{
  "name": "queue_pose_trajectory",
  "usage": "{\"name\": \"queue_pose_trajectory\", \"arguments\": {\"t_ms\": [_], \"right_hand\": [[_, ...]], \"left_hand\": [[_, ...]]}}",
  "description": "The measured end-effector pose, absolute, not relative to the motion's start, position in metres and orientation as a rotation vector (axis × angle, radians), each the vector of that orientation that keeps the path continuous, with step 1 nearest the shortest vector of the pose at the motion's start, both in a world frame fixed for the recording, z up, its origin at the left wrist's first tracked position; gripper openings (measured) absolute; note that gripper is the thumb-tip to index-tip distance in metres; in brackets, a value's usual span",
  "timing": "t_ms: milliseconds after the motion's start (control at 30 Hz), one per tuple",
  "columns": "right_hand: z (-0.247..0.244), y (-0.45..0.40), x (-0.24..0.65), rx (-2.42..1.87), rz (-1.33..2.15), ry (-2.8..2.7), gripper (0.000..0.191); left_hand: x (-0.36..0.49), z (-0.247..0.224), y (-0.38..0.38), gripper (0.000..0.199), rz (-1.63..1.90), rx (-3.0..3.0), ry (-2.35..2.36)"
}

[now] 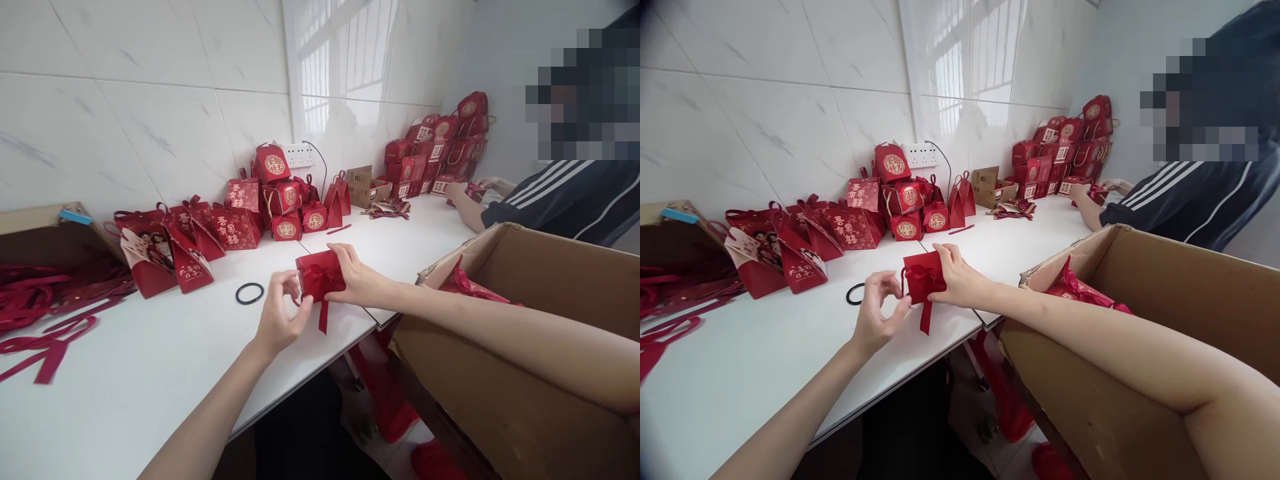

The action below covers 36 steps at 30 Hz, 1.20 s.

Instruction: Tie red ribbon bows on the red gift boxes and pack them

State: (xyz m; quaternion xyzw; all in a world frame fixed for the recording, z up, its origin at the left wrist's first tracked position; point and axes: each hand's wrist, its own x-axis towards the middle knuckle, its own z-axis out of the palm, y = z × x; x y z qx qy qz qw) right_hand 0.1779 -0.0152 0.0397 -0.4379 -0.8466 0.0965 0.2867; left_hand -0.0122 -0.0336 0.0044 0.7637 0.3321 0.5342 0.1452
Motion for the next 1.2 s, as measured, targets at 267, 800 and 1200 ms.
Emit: {"name": "queue_pose_trajectory", "arguments": {"t_ms": [267,800,1200], "right_hand": [[0.046,-0.02,0.175,-1.144,0.46,-2.207,0.085],[0.058,-0.014,0.187,-1.21,0.52,-2.241,0.013],[0.061,-0.006,0.187,-1.137,1.386,-1.577,0.023]], "left_hand": [[-0.007,0.011,-0.018,0.017,1.545,2.059,1.212],[-0.013,0.014,-0.025,0.016,1.545,1.635,1.237],[-0.018,0.011,-0.02,0.021,1.45,1.41,0.972]]}}
